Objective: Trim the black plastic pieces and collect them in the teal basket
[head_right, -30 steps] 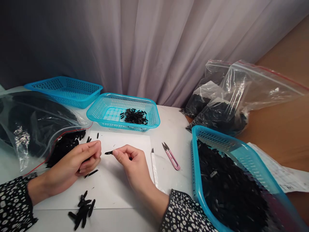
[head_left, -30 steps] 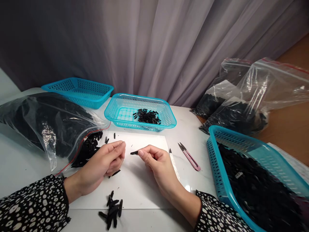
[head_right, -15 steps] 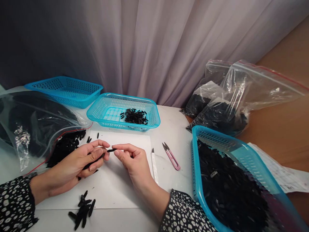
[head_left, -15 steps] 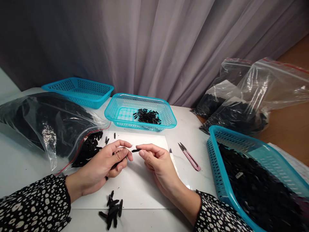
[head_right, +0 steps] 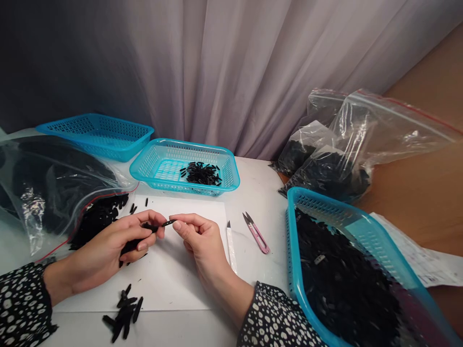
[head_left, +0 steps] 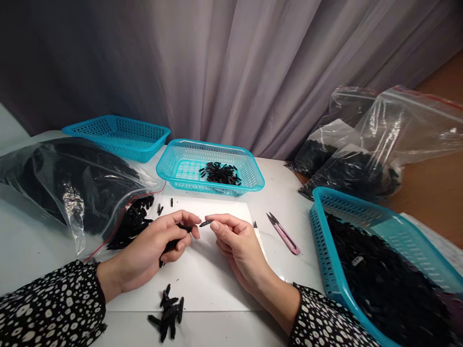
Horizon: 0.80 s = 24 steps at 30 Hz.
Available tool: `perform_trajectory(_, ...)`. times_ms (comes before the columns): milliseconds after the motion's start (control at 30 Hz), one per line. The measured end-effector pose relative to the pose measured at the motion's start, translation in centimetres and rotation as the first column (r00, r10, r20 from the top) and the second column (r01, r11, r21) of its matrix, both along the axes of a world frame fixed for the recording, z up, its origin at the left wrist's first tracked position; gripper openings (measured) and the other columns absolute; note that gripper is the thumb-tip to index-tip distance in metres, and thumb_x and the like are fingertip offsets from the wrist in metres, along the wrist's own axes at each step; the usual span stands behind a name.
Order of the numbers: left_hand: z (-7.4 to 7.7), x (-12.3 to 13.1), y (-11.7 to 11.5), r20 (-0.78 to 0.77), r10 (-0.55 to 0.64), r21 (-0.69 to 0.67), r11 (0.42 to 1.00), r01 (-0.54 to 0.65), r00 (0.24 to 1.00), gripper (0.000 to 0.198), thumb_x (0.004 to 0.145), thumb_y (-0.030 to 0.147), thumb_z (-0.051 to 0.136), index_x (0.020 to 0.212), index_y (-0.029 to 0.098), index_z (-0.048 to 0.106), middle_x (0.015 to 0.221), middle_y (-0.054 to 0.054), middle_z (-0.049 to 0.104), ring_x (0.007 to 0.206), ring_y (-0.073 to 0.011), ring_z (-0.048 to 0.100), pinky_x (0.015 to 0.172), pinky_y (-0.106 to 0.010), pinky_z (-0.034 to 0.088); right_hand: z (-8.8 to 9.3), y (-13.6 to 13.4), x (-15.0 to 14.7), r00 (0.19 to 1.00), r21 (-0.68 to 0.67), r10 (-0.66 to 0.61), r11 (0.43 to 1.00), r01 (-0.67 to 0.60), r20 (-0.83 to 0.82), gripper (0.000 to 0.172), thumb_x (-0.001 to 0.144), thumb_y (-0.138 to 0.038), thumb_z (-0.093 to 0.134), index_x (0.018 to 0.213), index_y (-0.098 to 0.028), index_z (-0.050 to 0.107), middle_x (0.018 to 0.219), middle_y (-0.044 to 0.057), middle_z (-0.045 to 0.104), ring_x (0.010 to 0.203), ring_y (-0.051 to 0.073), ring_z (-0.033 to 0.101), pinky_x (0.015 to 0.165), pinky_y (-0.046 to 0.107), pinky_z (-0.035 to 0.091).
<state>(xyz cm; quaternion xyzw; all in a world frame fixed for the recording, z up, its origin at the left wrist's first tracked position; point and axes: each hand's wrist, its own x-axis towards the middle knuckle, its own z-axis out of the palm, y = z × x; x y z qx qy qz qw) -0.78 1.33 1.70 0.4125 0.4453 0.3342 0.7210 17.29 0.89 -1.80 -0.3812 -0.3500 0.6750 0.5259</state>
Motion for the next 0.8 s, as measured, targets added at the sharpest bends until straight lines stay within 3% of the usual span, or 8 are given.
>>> perform_trajectory(200, -0.33, 0.13, 0.09, -0.056, -0.02, -0.005, 1.0, 0.02, 0.998, 0.022, 0.089, 0.025, 0.062, 0.11, 0.018, 0.065, 0.086, -0.002, 0.062, 0.052, -0.0038, 0.025, 0.045, -0.02, 0.009, -0.08, -0.02, -0.12, 1.0, 0.008, -0.01, 1.0, 0.01, 0.001, 0.03, 0.071, -0.042, 0.084, 0.072, -0.016, 0.069, 0.049, -0.011, 0.029, 0.046, 0.005, 0.016, 0.046, 0.025, 0.01)
perform_trajectory(300, -0.19, 0.17, 0.08, -0.079, -0.042, 0.012, 0.999, 0.043, 0.996, 0.022, 0.092, 0.036, 0.061, 0.099, 0.016, 0.068, 0.071, 0.002, 0.054, 0.051, -0.0056, 0.023, 0.044, -0.022, 0.008, -0.07, -0.04, -0.08, 1.0, 0.011, -0.008, 1.0, 0.008, -0.005, 0.034, 0.072, -0.043, 0.084, 0.067, -0.017, 0.064, 0.049, -0.011, 0.03, 0.046, 0.005, 0.016, 0.046, 0.025, 0.01)
perform_trajectory(367, -0.03, 0.21, 0.06, -0.101, -0.056, 0.014, 0.998, 0.058, 0.993, 0.032, 0.093, 0.044, 0.059, 0.088, 0.014, 0.07, 0.059, 0.005, 0.042, 0.051, -0.0068, 0.02, 0.043, -0.022, 0.008, -0.04, -0.06, -0.06, 1.0, 0.014, -0.003, 1.0, 0.003, -0.008, 0.035, 0.071, -0.043, 0.084, 0.066, -0.017, 0.062, 0.049, -0.011, 0.03, 0.045, 0.005, 0.016, 0.045, 0.025, 0.009)
perform_trajectory(467, 0.14, 0.29, 0.03, -0.118, -0.049, 0.001, 0.999, 0.049, 0.992, 0.039, 0.091, 0.049, 0.06, 0.078, 0.013, 0.069, 0.053, 0.007, 0.034, 0.051, -0.0077, 0.019, 0.044, -0.022, 0.007, 0.0, -0.09, -0.09, 1.0, 0.019, 0.006, 1.0, -0.006, -0.005, 0.035, 0.072, -0.043, 0.083, 0.066, -0.017, 0.061, 0.049, -0.012, 0.029, 0.045, 0.005, 0.015, 0.045, 0.025, 0.009)
perform_trajectory(600, -0.01, 0.32, 0.0, -0.134, -0.078, 0.006, 0.997, 0.079, 0.988, 0.04, 0.091, 0.05, 0.059, 0.08, 0.013, 0.069, 0.052, 0.006, 0.037, 0.05, -0.0075, 0.019, 0.044, -0.022, 0.007, 0.04, -0.13, -0.07, 1.0, 0.022, 0.006, 1.0, -0.006, 0.002, 0.035, 0.075, -0.041, 0.08, 0.065, -0.017, 0.057, 0.048, -0.012, 0.029, 0.045, 0.005, 0.014, 0.045, 0.024, 0.01)
perform_trajectory(700, -0.24, 0.24, -0.03, -0.145, -0.102, 0.013, 0.994, 0.105, 0.984, 0.037, 0.09, 0.049, 0.059, 0.095, 0.014, 0.07, 0.062, 0.001, 0.054, 0.049, -0.0068, 0.023, 0.043, -0.022, 0.009, 0.1, -0.15, 0.09, 0.999, 0.018, 0.008, 1.0, -0.007, -0.052, 0.029, 0.08, -0.037, 0.072, 0.067, -0.019, 0.054, 0.046, -0.012, 0.03, 0.044, 0.006, 0.015, 0.045, 0.024, 0.011)
perform_trajectory(800, -0.34, 0.13, -0.12, -0.156, -0.136, 0.036, 0.989, 0.143, 0.978, 0.038, 0.09, 0.048, 0.059, 0.101, 0.014, 0.069, 0.075, -0.003, 0.064, 0.048, -0.0062, 0.027, 0.042, -0.023, 0.011, 0.21, -0.19, 0.22, 0.989, 0.027, 0.037, 0.999, -0.033, -0.141, 0.018, 0.082, -0.034, 0.06, 0.073, -0.021, 0.053, 0.048, -0.008, 0.046, 0.042, 0.007, 0.019, 0.044, 0.024, 0.012)
